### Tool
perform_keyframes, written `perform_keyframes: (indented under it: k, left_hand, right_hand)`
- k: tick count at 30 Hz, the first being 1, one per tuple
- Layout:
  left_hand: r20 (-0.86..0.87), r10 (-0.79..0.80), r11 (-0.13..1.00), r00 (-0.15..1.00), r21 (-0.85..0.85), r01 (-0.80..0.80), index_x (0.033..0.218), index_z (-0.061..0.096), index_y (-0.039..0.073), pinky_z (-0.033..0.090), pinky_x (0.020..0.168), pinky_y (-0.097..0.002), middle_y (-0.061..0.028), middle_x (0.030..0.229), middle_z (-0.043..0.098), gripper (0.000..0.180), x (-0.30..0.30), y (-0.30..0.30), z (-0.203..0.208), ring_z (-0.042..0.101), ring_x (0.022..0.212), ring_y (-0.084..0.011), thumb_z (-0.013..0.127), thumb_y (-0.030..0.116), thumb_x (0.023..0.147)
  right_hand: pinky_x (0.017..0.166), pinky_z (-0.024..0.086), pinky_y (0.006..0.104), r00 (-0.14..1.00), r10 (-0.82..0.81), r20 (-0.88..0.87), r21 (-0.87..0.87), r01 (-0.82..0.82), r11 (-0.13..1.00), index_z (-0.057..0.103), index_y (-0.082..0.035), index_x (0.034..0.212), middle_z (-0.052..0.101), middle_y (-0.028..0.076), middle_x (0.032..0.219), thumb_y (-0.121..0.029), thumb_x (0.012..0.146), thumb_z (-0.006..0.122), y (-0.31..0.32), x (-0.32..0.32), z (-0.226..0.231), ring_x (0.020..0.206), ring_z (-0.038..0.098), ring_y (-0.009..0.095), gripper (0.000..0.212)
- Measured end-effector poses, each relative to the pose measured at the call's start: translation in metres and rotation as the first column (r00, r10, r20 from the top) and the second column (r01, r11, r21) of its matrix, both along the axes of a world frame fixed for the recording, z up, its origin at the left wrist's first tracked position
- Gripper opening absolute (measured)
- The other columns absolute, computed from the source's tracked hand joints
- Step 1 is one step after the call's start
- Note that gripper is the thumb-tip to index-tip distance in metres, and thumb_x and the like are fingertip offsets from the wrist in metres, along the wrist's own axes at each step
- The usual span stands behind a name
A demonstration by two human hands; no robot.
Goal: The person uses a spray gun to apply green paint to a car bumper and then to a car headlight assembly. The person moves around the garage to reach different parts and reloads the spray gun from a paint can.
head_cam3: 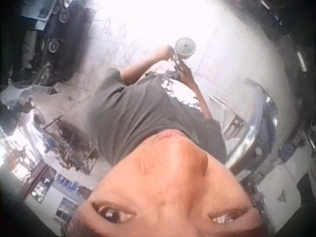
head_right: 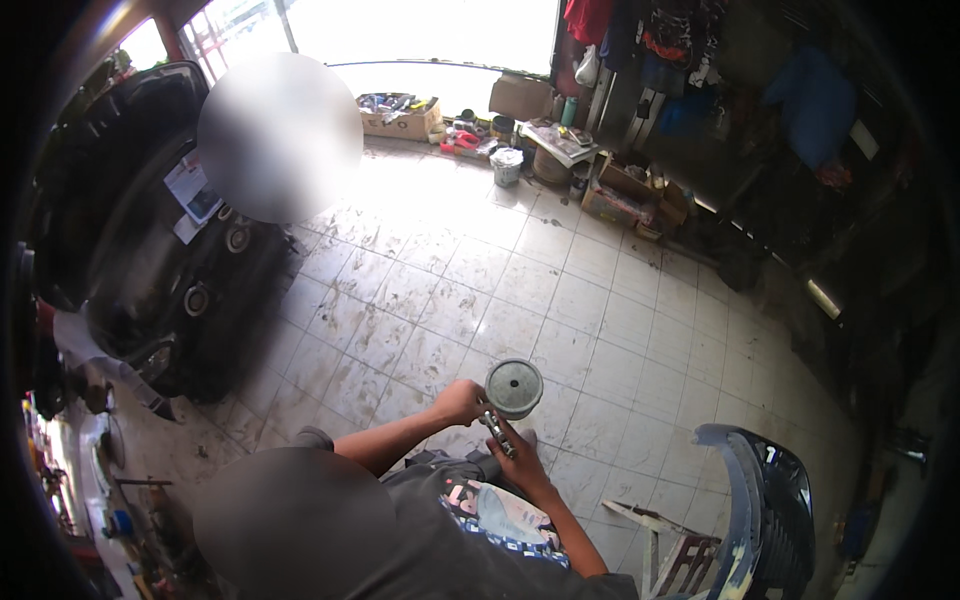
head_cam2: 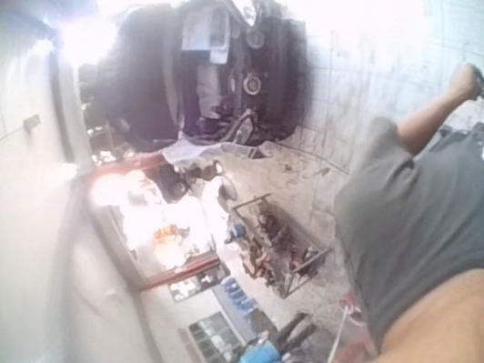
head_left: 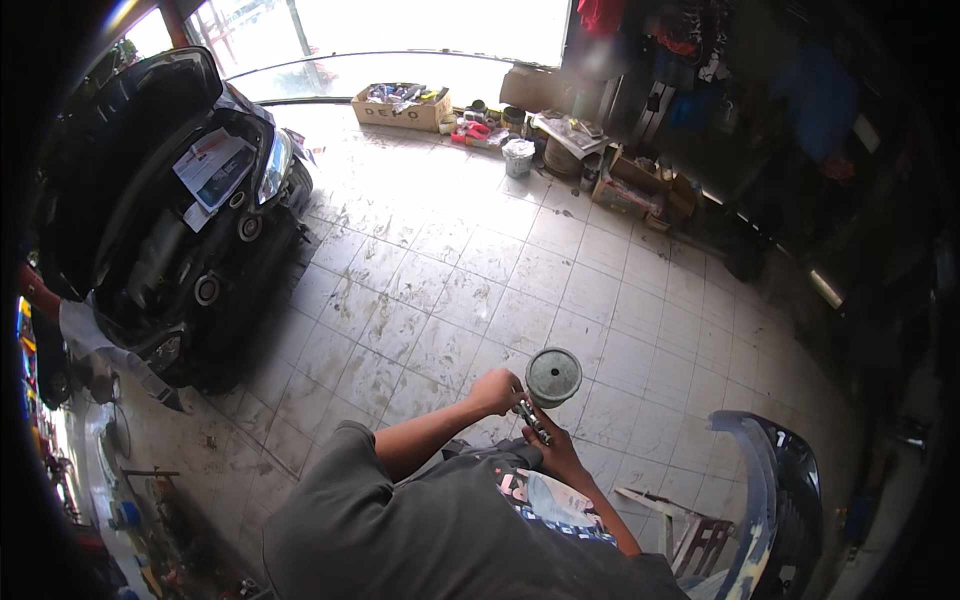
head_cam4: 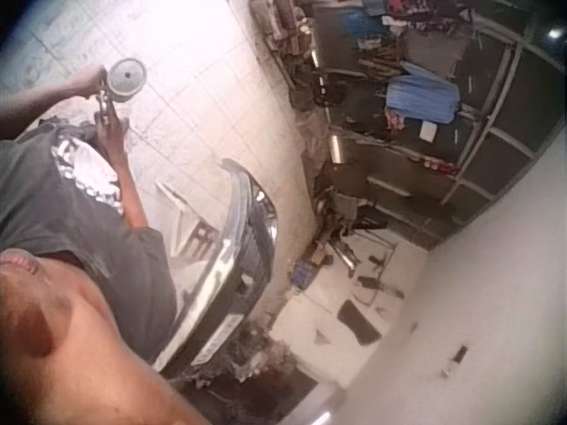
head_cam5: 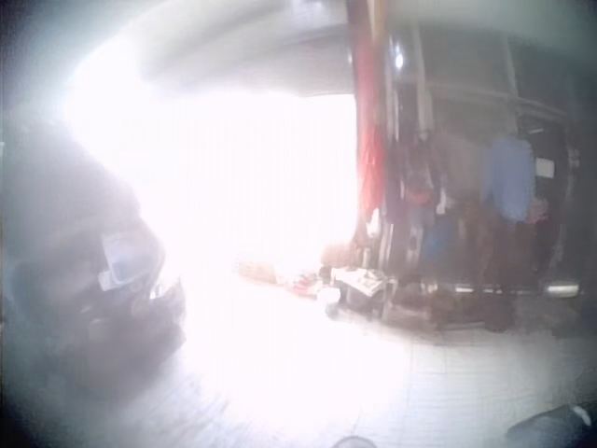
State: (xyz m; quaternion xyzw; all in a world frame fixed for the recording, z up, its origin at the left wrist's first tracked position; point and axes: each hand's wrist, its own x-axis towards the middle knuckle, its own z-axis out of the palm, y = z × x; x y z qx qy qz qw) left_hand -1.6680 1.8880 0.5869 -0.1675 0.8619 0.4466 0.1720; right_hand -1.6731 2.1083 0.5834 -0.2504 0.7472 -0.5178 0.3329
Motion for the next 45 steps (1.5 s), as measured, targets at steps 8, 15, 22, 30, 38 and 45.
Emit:
perform_keyframes:
  k: [8,15,22,30,38,45]
  left_hand:
    - [-0.217,0.527,0.805,0.822,0.437,-0.401,0.121,0.069,-0.003,0.060,0.070,-0.0338,-0.0178,0.109,0.075,0.037,-0.150,0.001,-0.024,0.075,0.073,-0.0211,0.066,0.022,0.094]
    - [-0.039,0.065,0.993,0.997,0.099,-0.061,0.154,0.041,0.012,0.047,0.107,-0.0461,-0.0298,0.147,0.049,0.088,-0.259,0.026,-0.155,0.054,0.133,-0.0396,0.079,0.043,0.081]
    - [0.234,0.521,0.853,0.821,-0.103,-0.512,0.161,0.023,0.012,0.043,0.110,-0.0550,-0.0277,0.155,0.035,0.109,-0.435,0.009,-0.203,0.046,0.136,-0.0474,0.076,0.061,0.080]
    - [0.196,0.365,0.925,0.910,-0.186,-0.331,0.154,0.041,0.025,0.039,0.113,-0.0544,-0.0192,0.159,0.036,0.098,-0.555,-0.049,-0.217,0.038,0.144,-0.0418,0.075,0.071,0.075]
    - [0.365,0.257,0.960,0.895,0.008,-0.279,0.136,0.063,0.023,0.048,0.105,-0.0489,-0.0130,0.136,0.064,0.068,-0.648,0.040,-0.267,0.057,0.128,-0.0358,0.078,0.049,0.075]
    - [0.112,0.974,0.226,0.198,-0.562,-0.796,0.113,0.072,0.017,0.029,0.117,-0.0538,-0.0143,0.150,0.050,0.035,-0.612,0.159,-0.226,0.034,0.148,-0.0317,0.072,0.042,0.089]
  right_hand:
    - [0.085,0.056,0.0388,0.958,0.062,-0.281,0.048,-0.051,0.998,0.046,-0.019,0.153,0.069,0.021,0.124,-0.023,0.097,0.071,-0.038,-0.262,0.063,0.110,0.071,0.035,0.061]
    - [0.042,0.035,0.0221,0.989,-0.056,-0.137,-0.334,0.007,0.943,0.050,-0.008,0.142,0.068,0.004,0.088,-0.030,0.108,0.054,-0.143,-0.444,0.114,0.046,0.043,0.003,0.040]
    - [0.039,0.033,0.0242,0.982,-0.097,0.164,-0.270,0.139,0.953,0.058,-0.005,0.109,0.069,0.009,0.094,-0.041,0.106,0.054,-0.177,-0.616,0.167,0.042,0.041,0.006,0.036]
    - [0.042,0.037,0.0252,0.875,-0.281,0.395,-0.312,0.415,0.855,0.058,-0.004,0.108,0.066,0.008,0.098,-0.036,0.105,0.058,-0.153,-0.803,0.187,0.045,0.042,0.008,0.032]
    - [0.041,0.035,0.0269,0.950,-0.133,0.282,-0.281,0.215,0.935,0.066,-0.004,0.094,0.064,0.003,0.079,-0.029,0.105,0.060,-0.176,-0.997,0.189,0.044,0.041,0.008,0.028]
    - [0.038,0.032,0.0286,0.973,-0.043,0.228,-0.244,0.100,0.965,0.065,-0.005,0.092,0.060,0.002,0.073,-0.030,0.105,0.060,-0.173,-1.106,0.177,0.041,0.039,0.009,0.029]
